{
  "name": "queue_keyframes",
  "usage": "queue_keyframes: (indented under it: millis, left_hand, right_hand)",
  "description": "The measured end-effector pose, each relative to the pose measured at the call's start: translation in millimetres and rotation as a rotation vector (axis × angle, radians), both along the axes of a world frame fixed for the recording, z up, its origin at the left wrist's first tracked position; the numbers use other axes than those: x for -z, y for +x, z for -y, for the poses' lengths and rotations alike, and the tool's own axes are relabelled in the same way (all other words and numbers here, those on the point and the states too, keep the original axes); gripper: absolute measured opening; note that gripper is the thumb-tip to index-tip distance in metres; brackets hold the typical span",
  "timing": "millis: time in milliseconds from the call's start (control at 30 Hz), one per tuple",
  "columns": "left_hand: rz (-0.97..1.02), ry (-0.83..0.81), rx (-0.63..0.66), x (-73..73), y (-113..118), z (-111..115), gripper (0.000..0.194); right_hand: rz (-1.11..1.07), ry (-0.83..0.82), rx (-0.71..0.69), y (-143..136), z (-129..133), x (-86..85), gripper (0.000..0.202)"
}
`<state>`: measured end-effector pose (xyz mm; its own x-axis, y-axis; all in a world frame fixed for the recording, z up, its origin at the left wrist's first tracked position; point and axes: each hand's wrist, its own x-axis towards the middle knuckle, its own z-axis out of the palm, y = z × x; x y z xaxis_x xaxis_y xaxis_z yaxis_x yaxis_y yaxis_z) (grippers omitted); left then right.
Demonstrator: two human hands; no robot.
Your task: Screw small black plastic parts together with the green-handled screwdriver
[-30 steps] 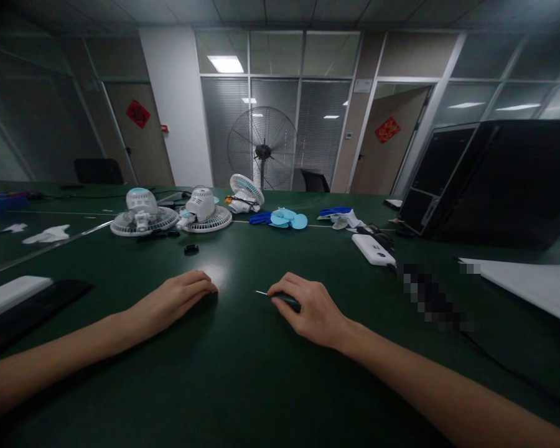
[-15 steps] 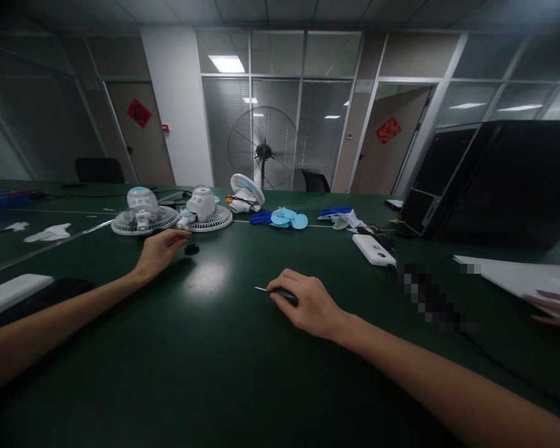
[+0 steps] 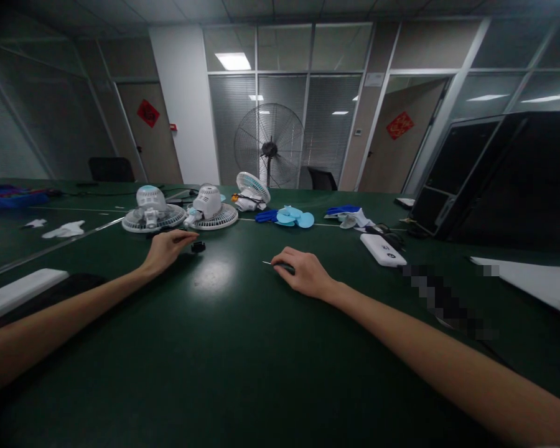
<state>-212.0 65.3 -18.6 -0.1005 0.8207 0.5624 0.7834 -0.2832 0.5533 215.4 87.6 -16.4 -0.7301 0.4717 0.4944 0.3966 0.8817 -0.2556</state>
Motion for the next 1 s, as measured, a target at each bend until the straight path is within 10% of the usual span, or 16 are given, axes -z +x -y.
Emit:
queue_keyframes:
  millis: [1000]
  left_hand:
    - [-0.080,-0.181,-0.079,-1.6,-4.5,-4.5,0.039]
  right_hand:
    - [0.015,-0.012,-0.022,-0.5,-1.6,0.0,0.022]
